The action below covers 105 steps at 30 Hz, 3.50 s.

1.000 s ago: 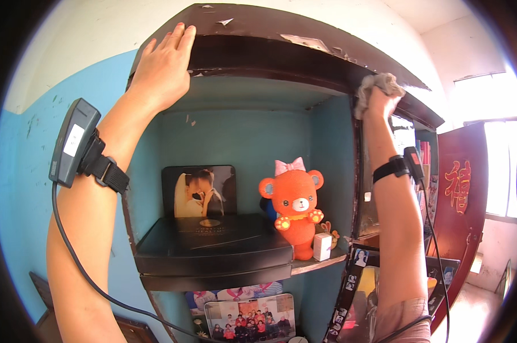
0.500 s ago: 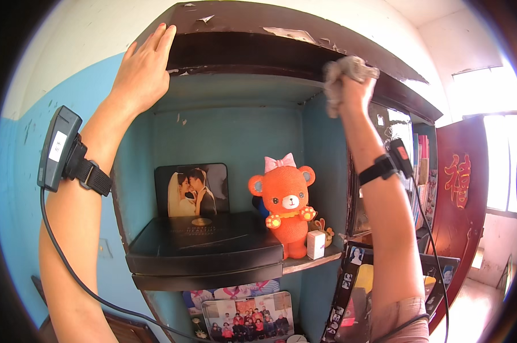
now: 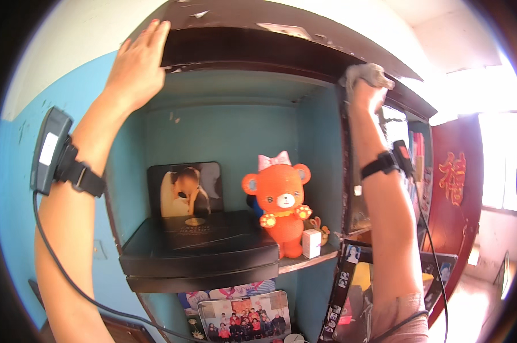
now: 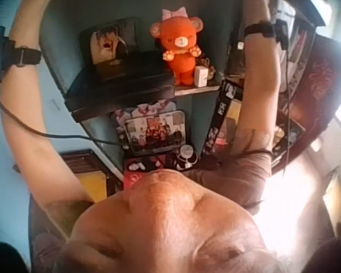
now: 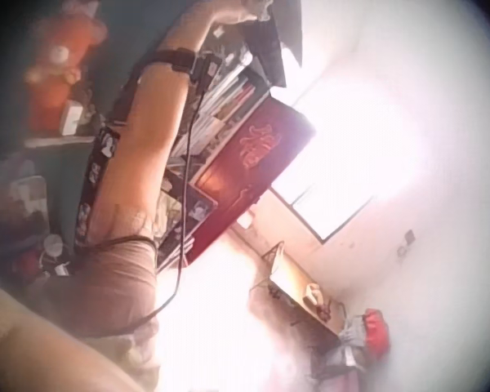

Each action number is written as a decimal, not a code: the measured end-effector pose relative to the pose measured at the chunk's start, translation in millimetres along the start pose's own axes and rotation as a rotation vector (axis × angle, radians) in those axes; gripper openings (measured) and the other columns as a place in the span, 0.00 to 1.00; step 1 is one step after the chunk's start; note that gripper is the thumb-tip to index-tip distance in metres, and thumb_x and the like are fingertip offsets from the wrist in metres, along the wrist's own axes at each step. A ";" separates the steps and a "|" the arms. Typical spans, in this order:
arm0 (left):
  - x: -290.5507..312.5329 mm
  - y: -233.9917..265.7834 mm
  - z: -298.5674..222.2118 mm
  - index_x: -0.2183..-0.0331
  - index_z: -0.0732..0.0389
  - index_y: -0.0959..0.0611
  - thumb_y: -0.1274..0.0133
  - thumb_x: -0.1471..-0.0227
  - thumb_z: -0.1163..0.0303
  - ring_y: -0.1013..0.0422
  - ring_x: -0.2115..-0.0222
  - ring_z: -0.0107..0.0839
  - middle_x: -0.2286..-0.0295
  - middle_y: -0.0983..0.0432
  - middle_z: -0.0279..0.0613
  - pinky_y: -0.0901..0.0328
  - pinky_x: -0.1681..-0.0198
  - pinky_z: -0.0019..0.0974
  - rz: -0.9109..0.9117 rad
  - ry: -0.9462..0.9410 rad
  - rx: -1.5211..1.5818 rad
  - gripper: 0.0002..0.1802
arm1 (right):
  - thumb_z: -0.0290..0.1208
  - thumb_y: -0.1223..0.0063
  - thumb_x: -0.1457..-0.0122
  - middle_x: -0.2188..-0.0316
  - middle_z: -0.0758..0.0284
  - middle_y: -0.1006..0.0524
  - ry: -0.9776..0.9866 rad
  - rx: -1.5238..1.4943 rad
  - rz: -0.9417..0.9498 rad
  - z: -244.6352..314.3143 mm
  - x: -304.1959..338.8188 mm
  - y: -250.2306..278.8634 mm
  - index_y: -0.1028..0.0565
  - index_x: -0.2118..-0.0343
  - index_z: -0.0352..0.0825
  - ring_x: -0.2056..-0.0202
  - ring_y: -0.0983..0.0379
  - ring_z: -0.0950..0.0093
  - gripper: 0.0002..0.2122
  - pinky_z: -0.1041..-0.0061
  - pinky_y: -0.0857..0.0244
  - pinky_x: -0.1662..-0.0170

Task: The person wipes the top and interior surfaces of a wooden shelf unit using a grey cloth.

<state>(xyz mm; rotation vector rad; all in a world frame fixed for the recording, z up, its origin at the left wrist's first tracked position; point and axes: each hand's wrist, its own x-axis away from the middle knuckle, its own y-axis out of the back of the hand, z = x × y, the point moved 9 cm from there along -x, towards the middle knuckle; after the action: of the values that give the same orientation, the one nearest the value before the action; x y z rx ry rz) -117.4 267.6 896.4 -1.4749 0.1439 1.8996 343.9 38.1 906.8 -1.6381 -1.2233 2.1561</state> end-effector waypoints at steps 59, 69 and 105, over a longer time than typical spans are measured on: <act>200.7 -54.6 99.6 0.34 0.61 0.46 0.49 0.41 0.51 0.52 0.35 0.55 0.37 0.47 0.59 0.54 0.36 0.61 0.058 0.451 0.291 0.43 | 0.34 0.28 0.57 0.55 0.58 0.26 -0.016 0.052 0.156 182.6 276.3 -248.4 0.32 0.51 0.34 0.53 0.27 0.60 0.30 0.64 0.33 0.48; 196.7 -58.1 93.1 0.34 0.59 0.46 0.42 0.45 0.53 0.49 0.36 0.54 0.37 0.45 0.56 0.52 0.37 0.61 0.047 0.427 0.353 0.47 | 0.34 0.31 0.55 0.56 0.53 0.28 -0.052 -0.239 0.192 147.9 256.3 -255.3 0.33 0.56 0.33 0.52 0.29 0.54 0.26 0.58 0.35 0.49; 204.6 -42.8 112.0 0.34 0.58 0.46 0.38 0.49 0.57 0.44 0.38 0.53 0.39 0.42 0.57 0.48 0.39 0.60 0.081 0.425 0.235 0.49 | 0.27 0.40 0.49 0.59 0.65 0.22 -0.341 0.003 -0.090 43.0 93.4 -79.1 0.28 0.54 0.37 0.57 0.23 0.75 0.18 0.75 0.28 0.54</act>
<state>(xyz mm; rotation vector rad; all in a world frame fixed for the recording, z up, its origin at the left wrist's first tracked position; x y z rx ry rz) -200.3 449.1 768.1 -1.7053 0.6097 1.5413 245.1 121.6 896.0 -1.2195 -1.3472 2.4461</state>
